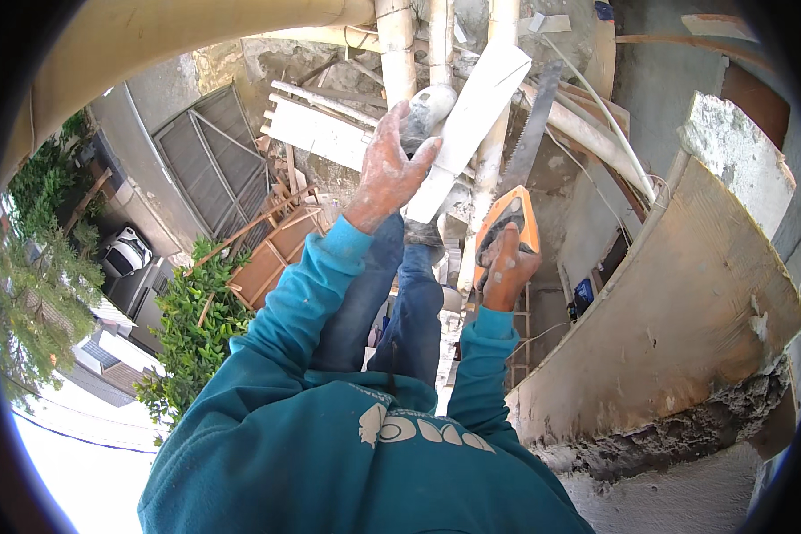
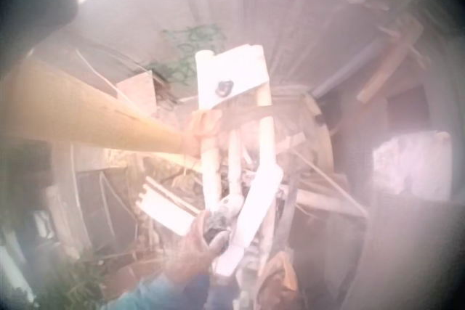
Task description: The person uses a hand saw to cut a white wooden plank positioned on a bamboo scaffold. They hold the plank with one hand and saw with the other, repeatedly adjusting the plank's position to continue cutting.
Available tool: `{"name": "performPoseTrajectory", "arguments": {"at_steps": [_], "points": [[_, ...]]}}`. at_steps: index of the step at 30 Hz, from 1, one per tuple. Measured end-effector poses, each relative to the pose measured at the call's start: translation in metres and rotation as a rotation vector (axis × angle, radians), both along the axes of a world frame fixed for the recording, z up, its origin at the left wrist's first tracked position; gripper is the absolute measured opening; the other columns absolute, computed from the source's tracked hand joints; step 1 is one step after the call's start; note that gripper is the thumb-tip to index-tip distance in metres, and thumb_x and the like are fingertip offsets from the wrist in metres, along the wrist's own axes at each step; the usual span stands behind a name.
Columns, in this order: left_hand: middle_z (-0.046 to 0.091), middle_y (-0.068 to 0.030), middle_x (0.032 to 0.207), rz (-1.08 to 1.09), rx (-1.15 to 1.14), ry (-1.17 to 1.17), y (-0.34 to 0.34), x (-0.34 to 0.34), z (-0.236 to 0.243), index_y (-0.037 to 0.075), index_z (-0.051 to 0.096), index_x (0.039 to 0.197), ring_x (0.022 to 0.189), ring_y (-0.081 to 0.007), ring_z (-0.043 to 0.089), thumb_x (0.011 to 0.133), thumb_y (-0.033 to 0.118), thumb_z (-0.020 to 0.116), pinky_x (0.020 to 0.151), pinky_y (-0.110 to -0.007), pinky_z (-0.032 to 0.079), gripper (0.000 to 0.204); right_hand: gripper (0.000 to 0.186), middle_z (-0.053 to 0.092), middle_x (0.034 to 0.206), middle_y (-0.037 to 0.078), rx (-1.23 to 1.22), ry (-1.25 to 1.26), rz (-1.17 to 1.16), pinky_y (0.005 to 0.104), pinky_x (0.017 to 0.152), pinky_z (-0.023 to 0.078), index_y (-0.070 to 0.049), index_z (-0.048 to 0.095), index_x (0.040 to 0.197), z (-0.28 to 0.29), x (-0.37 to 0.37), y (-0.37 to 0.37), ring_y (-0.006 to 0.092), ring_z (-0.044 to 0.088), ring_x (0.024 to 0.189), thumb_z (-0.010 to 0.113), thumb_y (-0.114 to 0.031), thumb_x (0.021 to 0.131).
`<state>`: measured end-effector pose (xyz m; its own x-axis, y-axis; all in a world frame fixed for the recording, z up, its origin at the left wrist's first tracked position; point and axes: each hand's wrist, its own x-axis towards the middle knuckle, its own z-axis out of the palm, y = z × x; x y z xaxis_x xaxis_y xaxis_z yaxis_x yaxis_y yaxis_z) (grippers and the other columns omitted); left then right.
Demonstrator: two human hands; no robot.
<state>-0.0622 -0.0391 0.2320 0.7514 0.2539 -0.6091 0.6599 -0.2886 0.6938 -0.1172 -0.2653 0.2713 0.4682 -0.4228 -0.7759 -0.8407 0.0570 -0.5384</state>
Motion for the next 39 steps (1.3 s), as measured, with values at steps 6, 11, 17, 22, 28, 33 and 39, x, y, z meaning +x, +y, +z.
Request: {"name": "performPoseTrajectory", "arguments": {"at_steps": [6,11,17,22,28,33,39], "points": [[0.041,-0.0368,0.148,-0.159,0.027,0.37,-0.08,-0.011,-0.106,-0.014,0.021,0.153,0.14,-0.0457,0.043,0.084,0.046,0.075,0.118,-0.046,0.035,0.106,0.02,0.059,0.075,0.002,0.02,-0.008,0.041,0.0259,0.049,0.041,0.004,0.059,0.112,0.002,-0.026,-0.01,0.0074,0.051,0.055,0.062,-0.01,0.098],[0.03,-0.0369,0.155,-0.034,0.096,0.442,-0.122,-0.023,-0.189,-0.013,0.012,0.156,0.146,-0.047,0.031,0.078,0.048,0.08,0.121,-0.044,0.03,0.12,0.038,0.045,0.058,-0.001,-0.102,-0.028,0.027,0.0283,0.044,0.027,-0.009,0.045,0.066,-0.004,-0.036,-0.007,0.008,0.037,0.048,0.063,-0.017,0.099],[0.039,-0.0334,0.149,-0.059,0.249,0.361,-0.14,-0.021,-0.24,-0.01,0.014,0.156,0.14,-0.0448,0.039,0.073,0.05,0.086,0.119,-0.047,0.032,0.125,0.044,0.046,0.058,0.0,-0.11,0.017,0.045,0.0293,0.046,0.028,-0.008,0.045,0.063,-0.009,-0.041,-0.011,0.009,0.038,0.05,0.065,-0.021,0.099],[0.049,-0.0293,0.138,-0.05,0.434,0.279,-0.153,-0.019,-0.271,-0.004,0.024,0.152,0.13,-0.0442,0.049,0.071,0.047,0.087,0.11,-0.048,0.041,0.114,0.044,0.049,0.06,0.0,-0.247,-0.028,0.053,0.0305,0.047,0.031,-0.005,0.05,0.063,-0.027,-0.057,-0.02,0.0097,0.043,0.053,0.068,-0.024,0.099],[0.055,-0.0285,0.129,-0.067,0.301,0.334,-0.136,-0.018,-0.273,-0.001,0.031,0.145,0.118,-0.0449,0.059,0.069,0.041,0.087,0.1,-0.05,0.049,0.103,0.029,0.056,0.067,0.002,-0.289,-0.034,-0.042,0.0273,0.049,0.04,-0.002,0.057,0.083,-0.037,-0.052,-0.019,0.0089,0.051,0.056,0.071,-0.023,0.097],[0.059,-0.028,0.123,-0.029,0.302,0.286,-0.125,-0.035,-0.24,0.002,0.037,0.135,0.114,-0.0436,0.062,0.068,0.037,0.087,0.097,-0.05,0.051,0.091,0.026,0.065,0.077,0.007,-0.196,-0.072,-0.068,0.0289,0.052,0.049,0.005,0.061,0.102,-0.068,-0.039,-0.05,0.0137,0.059,0.059,0.068,-0.02,0.098],[0.064,-0.0259,0.118,-0.027,0.169,0.143,-0.111,-0.033,-0.165,0.004,0.038,0.13,0.113,-0.0425,0.063,0.064,0.034,0.09,0.095,-0.049,0.051,0.089,0.044,0.065,0.126,0.025,0.018,-0.285,-0.057,0.04,0.09,0.059,0.016,0.053,0.128,-0.154,0.003,-0.104,0.0337,0.068,0.111,0.063,-0.015,0.099]]}}
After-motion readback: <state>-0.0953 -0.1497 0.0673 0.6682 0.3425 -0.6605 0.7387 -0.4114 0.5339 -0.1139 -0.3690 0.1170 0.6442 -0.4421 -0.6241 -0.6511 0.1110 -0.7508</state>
